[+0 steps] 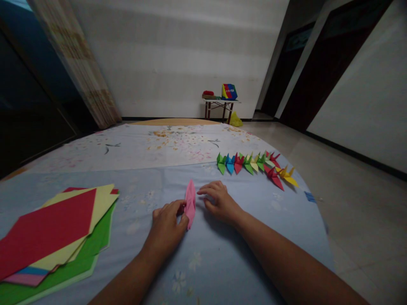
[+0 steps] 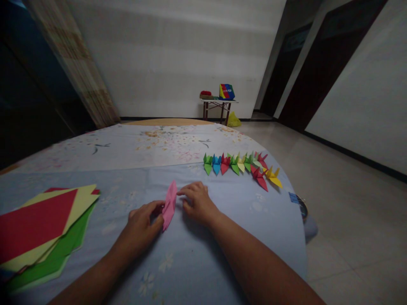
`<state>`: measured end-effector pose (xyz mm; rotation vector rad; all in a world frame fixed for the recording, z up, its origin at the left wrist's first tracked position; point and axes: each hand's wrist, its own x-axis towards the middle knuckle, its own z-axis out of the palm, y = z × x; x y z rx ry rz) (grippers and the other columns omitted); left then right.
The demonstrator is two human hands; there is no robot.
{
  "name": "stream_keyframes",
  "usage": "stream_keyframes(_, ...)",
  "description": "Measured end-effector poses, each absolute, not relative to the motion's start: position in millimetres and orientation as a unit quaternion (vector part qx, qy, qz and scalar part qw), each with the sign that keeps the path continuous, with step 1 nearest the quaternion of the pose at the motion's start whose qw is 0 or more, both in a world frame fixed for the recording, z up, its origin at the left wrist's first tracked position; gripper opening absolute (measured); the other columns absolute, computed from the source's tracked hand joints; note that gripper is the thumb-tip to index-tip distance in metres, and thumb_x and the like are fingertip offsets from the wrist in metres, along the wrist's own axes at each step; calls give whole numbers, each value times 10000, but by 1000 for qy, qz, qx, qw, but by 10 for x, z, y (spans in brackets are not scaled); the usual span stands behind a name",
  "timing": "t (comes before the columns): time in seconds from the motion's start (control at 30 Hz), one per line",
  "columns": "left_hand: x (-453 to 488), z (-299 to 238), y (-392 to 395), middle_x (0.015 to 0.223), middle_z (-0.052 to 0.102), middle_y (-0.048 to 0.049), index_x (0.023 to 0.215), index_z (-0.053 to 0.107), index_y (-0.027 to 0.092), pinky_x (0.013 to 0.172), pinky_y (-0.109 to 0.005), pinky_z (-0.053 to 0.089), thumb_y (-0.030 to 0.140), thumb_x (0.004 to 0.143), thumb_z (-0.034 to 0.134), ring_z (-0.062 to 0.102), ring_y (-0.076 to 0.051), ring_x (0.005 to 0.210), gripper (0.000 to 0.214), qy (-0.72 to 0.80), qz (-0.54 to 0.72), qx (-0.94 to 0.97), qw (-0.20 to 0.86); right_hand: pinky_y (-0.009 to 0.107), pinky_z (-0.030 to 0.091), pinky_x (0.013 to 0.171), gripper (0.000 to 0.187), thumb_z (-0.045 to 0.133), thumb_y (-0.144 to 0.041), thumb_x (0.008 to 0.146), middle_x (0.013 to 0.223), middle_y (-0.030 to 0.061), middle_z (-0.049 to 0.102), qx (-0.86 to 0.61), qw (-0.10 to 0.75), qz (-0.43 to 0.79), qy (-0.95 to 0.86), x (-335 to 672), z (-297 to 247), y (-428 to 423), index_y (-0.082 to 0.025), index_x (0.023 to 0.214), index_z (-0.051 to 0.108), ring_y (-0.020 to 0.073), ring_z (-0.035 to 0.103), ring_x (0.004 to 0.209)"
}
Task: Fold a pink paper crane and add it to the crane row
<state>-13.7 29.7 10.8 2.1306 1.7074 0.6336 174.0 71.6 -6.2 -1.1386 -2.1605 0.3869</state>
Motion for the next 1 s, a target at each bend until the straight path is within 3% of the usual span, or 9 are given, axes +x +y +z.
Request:
stream_keyframes(0.2, -219, 80, 368, 882, 676, -25, 973, 581, 212, 859, -401, 342, 182, 784, 434, 605, -205, 878, 242, 595, 239, 751, 159, 399, 295, 901, 423, 575, -98, 732, 1187, 39, 543, -411, 290, 113, -857, 1716, -55, 686, -280, 1114, 581, 220, 388, 1096)
stream_keyframes(0.47, -146, 41, 299, 1036, 647, -67, 1081, 549, 201, 895, -442, 320, 354, 818, 472, 564, -241, 982, 314, 589, 250, 758, 128, 430, 240, 968, 394, 555, -316, 819, 1290, 57, 492, -415, 233, 114, -872, 1693, -119, 774, -277, 1209, 521, 243, 321, 1220)
stream_keyframes(0.57, -106, -11, 265, 1108, 605, -81, 1155, 495, 183, 902, -427, 325, 274, 769, 531, 526, -247, 1043, 398, 571, 249, 774, 112, 416, 241, 955, 348, 541, -355, 834, 1209, 56, 554, -405, 225, 121, -878, 1682, -135, 800, -274, 1172, 550, 230, 387, 1159)
stream_keyframes(0.73, -170, -32, 308, 1155, 568, -66, 1155, 487, 196, 897, -361, 346, 106, 759, 444, 505, -193, 1082, 408, 538, 254, 793, 130, 393, 247, 911, 314, 554, -366, 832, 1079, 55, 605, -395, 228, 122, -882, 1676, -82, 763, -285, 1134, 576, 210, 452, 1040)
stream_keyframes(1.0, -255, 16, 334, 1184, 581, -81, 1051, 600, 236, 917, -455, 287, 94, 755, 468, 475, -258, 1119, 355, 548, 195, 814, 10, 346, 254, 853, 183, 559, -292, 839, 928, 40, 647, -429, 249, 128, -859, 1641, -113, 798, -248, 997, 640, 180, 492, 937)
